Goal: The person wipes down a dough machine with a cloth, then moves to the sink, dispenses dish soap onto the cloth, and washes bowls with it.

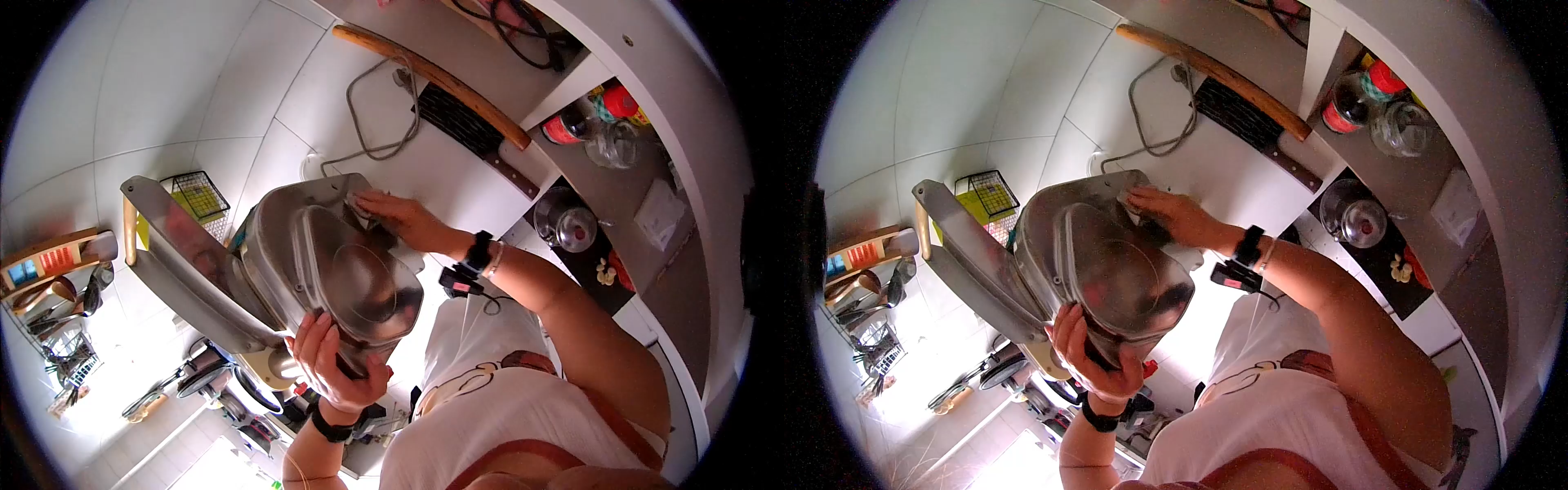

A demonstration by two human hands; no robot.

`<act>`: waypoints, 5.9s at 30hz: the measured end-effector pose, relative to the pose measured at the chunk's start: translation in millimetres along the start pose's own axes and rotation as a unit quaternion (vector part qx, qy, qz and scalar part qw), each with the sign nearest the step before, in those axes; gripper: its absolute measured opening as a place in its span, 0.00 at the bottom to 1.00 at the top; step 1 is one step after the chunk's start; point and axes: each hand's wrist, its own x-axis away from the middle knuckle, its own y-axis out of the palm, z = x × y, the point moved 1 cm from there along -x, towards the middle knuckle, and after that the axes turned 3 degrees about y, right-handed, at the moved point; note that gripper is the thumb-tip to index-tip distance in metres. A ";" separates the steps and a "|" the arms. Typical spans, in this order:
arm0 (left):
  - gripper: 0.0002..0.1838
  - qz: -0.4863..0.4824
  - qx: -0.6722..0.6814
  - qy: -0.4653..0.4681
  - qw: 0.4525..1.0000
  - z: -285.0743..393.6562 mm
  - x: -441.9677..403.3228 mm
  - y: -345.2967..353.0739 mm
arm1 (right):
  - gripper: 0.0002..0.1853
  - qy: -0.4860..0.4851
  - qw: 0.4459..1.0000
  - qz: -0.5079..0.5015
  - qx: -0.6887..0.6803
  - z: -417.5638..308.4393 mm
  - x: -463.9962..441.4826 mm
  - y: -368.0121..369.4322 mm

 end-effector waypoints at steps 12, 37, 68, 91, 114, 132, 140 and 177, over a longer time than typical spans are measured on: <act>0.28 0.000 -0.015 -0.001 1.000 1.3 -2.5 -0.1 | 0.34 -0.055 0.963 0.032 0.262 -7.1 10.4 12.0; 0.26 0.024 0.003 -0.011 1.000 -0.5 -1.0 1.5 | 0.12 0.205 0.968 0.143 -0.022 29.2 -18.7 14.4; 0.26 0.017 -0.006 -0.013 1.000 1.5 -2.1 -0.7 | 0.08 0.261 0.944 0.168 -0.109 26.7 -21.5 17.7; 0.25 0.021 -0.005 -0.007 1.000 -0.3 -0.6 0.8 | 0.06 0.294 0.945 -0.049 -0.134 29.2 48.1 6.7; 0.25 0.027 0.006 -0.003 1.000 -0.1 -1.6 0.3 | 0.11 0.141 0.973 0.185 0.014 13.8 -21.9 23.9; 0.26 0.015 -0.009 -0.013 1.000 1.4 -2.7 -1.3 | 0.12 0.200 0.970 0.134 -0.020 16.2 -34.1 16.2; 0.26 0.018 -0.003 -0.018 1.000 0.4 -2.5 0.3 | 0.11 0.197 0.970 0.141 0.015 22.2 -26.1 17.3; 0.25 0.000 -0.013 -0.011 1.000 -0.1 -2.8 0.6 | 0.07 0.174 0.980 0.089 -0.025 36.6 -35.5 8.2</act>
